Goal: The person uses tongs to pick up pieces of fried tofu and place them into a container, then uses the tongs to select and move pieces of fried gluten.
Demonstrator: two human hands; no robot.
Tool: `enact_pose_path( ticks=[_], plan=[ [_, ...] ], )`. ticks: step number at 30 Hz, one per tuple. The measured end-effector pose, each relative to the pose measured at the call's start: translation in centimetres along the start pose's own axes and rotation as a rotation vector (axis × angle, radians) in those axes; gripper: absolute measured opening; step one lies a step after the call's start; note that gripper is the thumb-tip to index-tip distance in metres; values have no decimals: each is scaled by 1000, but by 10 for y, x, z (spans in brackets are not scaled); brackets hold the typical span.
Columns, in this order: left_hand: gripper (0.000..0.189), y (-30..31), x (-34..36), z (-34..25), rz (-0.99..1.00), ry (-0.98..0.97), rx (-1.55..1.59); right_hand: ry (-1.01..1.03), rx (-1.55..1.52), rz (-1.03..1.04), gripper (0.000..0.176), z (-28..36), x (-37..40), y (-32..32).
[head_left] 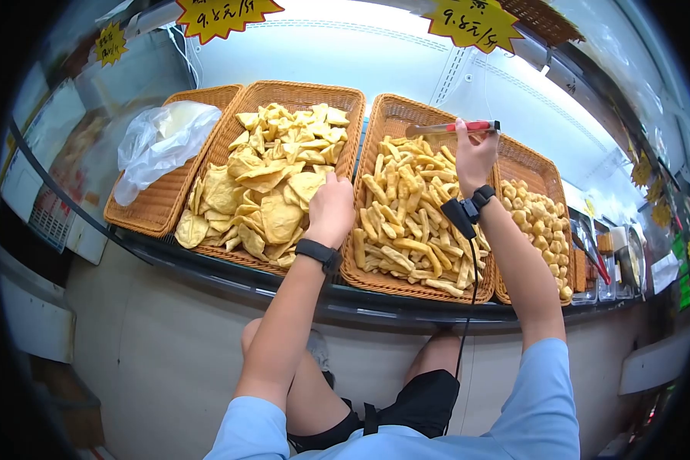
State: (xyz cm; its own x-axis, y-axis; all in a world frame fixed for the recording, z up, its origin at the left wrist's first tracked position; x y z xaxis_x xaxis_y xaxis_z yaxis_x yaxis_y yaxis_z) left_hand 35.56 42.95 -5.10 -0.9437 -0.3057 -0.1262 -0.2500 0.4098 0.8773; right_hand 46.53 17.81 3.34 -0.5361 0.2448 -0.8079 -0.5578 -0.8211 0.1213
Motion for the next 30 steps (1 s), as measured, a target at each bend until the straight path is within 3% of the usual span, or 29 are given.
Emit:
enact_pose_path(
  ticks=[2, 5, 8, 12, 17, 20, 24, 30],
  plan=[
    [26, 0, 1, 1, -12, -9, 14, -32, -41, 22, 30, 10, 3, -3],
    [17, 1, 2, 2, -19, 12, 89, 74, 63, -21, 30, -3, 3, -7],
    [17, 2, 3, 1, -10, 16, 69, 36, -106, -86, 27, 0, 2, -5],
    [16, 2, 3, 2, -4, 15, 65, 16, -32, -86, 28, 4, -2, 3],
    [16, 3, 3, 2, -1, 15, 74, -36, -168, -117, 30, -16, -11, 14],
    [26, 3, 1, 1, 26, 9, 7, -40, -276, -136, 32, 2, -20, 29],
    [20, 0, -1, 2, 7, 1, 24, -35, -385, -199, 35, 30, -35, 57],
    [19, 2, 2, 3, -2, -9, 42, -106, -409, -138, 40, 66, -42, 123]
  ],
)
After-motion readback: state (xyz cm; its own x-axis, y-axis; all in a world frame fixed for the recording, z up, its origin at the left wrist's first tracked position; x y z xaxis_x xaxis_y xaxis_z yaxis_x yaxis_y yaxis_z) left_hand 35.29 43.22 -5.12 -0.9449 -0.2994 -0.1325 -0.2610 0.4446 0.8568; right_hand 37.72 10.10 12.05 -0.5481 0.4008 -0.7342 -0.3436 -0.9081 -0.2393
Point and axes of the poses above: each hand's wrist, its own x-axis away from the middle knuckle, its own y-axis out of the back of the hand, z = x × y, the point moved 4 cm from there along -x, towards the middle knuckle, and after that the axes turned 14 degrees about y, right-handed, at the moved point
